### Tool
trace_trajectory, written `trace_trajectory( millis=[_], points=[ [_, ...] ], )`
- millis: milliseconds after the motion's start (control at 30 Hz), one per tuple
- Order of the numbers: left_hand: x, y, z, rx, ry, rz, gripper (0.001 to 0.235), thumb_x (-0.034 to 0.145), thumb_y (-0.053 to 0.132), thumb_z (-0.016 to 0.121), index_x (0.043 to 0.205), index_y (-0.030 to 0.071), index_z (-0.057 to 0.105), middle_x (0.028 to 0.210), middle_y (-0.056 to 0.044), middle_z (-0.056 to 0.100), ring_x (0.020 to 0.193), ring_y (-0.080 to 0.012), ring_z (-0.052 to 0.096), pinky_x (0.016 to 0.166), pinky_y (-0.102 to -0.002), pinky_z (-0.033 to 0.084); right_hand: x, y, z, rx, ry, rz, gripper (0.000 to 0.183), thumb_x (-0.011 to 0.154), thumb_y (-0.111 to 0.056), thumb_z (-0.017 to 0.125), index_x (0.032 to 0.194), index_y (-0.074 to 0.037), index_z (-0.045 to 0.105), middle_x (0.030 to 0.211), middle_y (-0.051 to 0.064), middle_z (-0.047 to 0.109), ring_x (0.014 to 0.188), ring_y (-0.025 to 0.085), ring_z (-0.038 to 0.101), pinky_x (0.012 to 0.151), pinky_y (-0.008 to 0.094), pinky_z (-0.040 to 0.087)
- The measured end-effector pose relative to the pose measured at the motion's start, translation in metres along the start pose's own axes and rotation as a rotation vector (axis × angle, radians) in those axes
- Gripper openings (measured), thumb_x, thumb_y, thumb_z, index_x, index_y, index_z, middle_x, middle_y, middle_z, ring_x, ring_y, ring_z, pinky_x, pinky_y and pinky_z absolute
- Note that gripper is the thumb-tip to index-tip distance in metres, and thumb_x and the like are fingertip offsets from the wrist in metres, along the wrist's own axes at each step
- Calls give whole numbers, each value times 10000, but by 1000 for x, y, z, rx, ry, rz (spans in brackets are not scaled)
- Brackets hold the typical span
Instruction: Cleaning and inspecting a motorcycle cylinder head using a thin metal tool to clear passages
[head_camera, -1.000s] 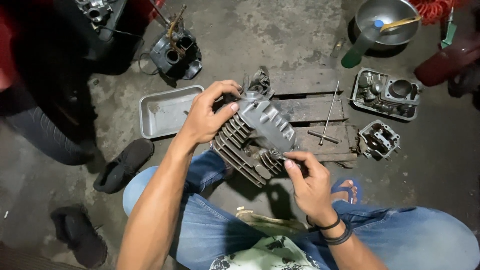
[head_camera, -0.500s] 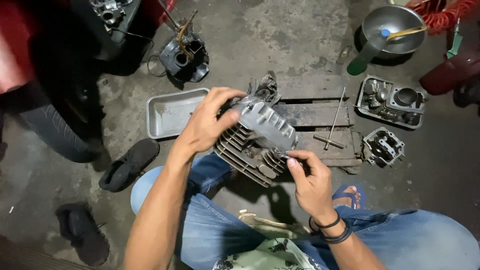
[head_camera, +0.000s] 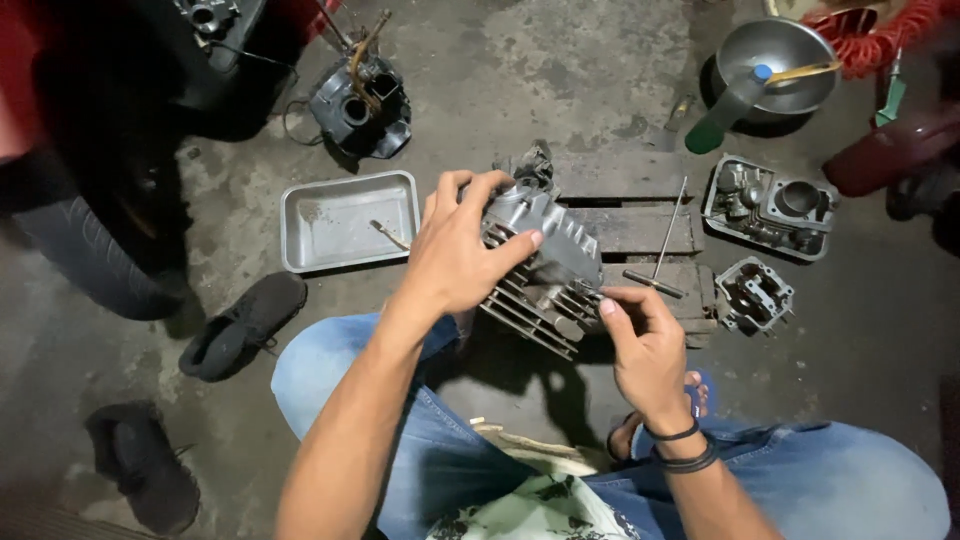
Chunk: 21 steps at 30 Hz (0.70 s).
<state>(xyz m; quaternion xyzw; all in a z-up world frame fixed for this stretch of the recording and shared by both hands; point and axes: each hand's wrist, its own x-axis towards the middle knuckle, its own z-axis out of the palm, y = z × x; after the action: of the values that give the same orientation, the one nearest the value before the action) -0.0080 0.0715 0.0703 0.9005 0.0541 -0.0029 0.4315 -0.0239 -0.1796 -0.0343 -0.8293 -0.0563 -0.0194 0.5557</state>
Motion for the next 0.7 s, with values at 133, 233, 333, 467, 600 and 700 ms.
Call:
trace_trajectory(
  millis=[133, 233, 333, 467, 600, 700],
  points=[
    [3, 7, 6, -4, -32, -25, 725, 789, 571, 709, 1388, 207, 525, 1422, -193, 414, 1399, -551, 372, 1064, -674, 384, 6, -12, -14, -34, -27, -11, 136, 981, -166, 709, 1084, -101, 769, 844, 101, 735, 818, 169, 641, 756, 371, 529],
    [9, 10, 9, 9, -53, -13, 708, 794, 578, 698, 1383, 229, 520, 1438, -165, 411, 1423, -514, 359, 1057, -672, 403, 17, -47, -32, -189, -64, -112, 113, 917, -164, 778, 1026, -143, 800, 818, 96, 755, 815, 279, 738, 700, 381, 552],
    [12, 10, 11, -25, -29, 17, 660, 808, 539, 711, 1347, 203, 533, 1384, -190, 440, 1373, -543, 391, 1090, -655, 372, 33, -79, -50, -444, -243, -382, 133, 922, -234, 737, 1032, -177, 786, 784, 79, 733, 761, 315, 707, 674, 416, 552],
    [19, 10, 12, -36, -16, 5, 603, 810, 571, 717, 1259, 203, 553, 1334, -169, 483, 1343, -517, 441, 1094, -622, 380, 55, -91, -55, -741, -295, -670, 134, 965, -306, 669, 1027, -203, 729, 714, 46, 597, 742, 280, 657, 672, 414, 536],
    [33, -1, 21, -26, 28, 29, 503, 873, 608, 667, 1120, 181, 569, 1263, -163, 525, 1269, -516, 497, 1083, -589, 390, 64, -76, -50, -596, -202, -591, 141, 980, -267, 700, 1051, -153, 743, 754, 39, 647, 767, 289, 680, 676, 376, 539],
    [47, -16, 31, -6, 108, 59, 469, 904, 646, 627, 1009, 192, 572, 1139, -110, 561, 1132, -425, 601, 1056, -471, 395, 64, -70, -45, -554, -204, -574, 120, 971, -254, 703, 1038, -162, 741, 778, 57, 674, 798, 300, 692, 711, 392, 548]
  ],
)
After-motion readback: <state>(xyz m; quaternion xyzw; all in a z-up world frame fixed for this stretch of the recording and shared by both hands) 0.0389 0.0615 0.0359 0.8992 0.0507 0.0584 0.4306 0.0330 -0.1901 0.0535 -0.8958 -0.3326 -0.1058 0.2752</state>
